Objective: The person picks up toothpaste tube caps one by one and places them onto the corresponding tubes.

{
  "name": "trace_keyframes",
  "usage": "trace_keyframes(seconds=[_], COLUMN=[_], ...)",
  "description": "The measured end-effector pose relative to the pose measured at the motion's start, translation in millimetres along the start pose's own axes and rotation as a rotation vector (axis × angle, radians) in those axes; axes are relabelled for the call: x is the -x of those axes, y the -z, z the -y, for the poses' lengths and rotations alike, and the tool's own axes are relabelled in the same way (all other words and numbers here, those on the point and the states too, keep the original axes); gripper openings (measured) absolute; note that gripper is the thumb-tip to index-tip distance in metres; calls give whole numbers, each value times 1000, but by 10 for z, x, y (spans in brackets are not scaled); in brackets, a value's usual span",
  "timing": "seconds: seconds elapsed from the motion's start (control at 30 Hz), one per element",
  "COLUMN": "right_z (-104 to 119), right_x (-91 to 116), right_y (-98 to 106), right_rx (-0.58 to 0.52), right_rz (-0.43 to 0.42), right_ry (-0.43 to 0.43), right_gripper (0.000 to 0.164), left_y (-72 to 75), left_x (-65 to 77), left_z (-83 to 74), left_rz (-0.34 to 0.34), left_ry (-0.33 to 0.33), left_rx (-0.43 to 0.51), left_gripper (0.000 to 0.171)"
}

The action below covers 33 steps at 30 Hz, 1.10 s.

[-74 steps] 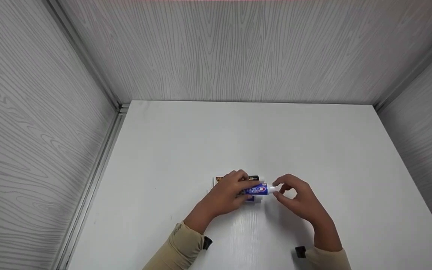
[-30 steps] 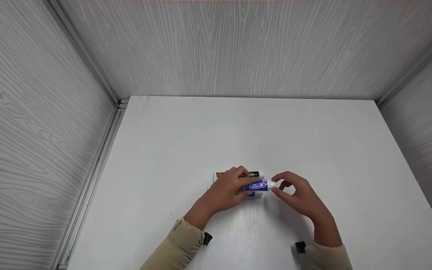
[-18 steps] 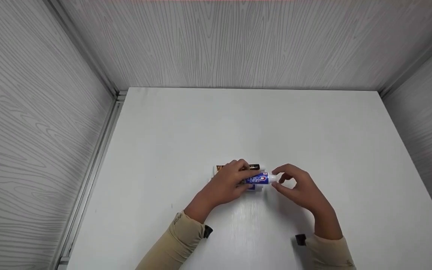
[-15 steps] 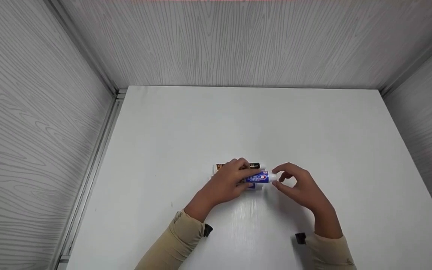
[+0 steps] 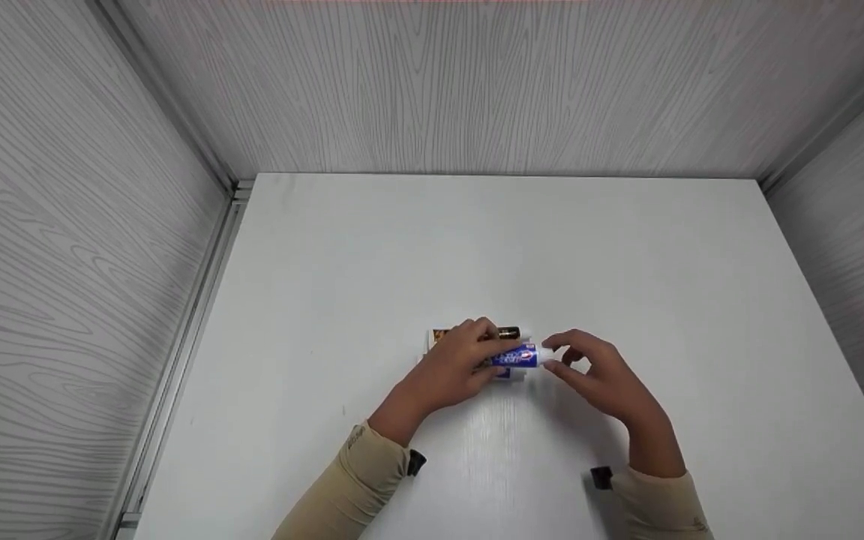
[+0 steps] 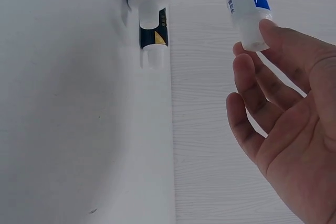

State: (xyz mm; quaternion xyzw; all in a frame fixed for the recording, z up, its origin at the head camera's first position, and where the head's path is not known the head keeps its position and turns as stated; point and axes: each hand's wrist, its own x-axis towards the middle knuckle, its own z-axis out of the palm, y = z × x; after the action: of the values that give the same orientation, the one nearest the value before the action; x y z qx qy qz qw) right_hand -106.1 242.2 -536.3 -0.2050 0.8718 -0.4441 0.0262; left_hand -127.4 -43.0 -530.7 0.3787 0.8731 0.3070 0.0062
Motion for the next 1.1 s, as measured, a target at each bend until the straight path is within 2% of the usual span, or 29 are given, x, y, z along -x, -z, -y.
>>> trace_keyframes(seconds=[0.33, 0.63, 1.1], right_z=[11, 20, 19], right_x=[-3, 0, -34], right_y=[-17, -22, -20], right_rx=[14, 27, 19], right_rz=[8, 11, -37], right_ry=[-32, -38, 22], right_gripper=[28, 28, 31], left_y=[-20, -50, -45], left_x=[7, -9, -10], left_z=[10, 22, 25], left_rz=[-12, -34, -47], left_ry=[-1, -34, -28], left_rx=[8, -41, -14], left_gripper=[46, 48, 44])
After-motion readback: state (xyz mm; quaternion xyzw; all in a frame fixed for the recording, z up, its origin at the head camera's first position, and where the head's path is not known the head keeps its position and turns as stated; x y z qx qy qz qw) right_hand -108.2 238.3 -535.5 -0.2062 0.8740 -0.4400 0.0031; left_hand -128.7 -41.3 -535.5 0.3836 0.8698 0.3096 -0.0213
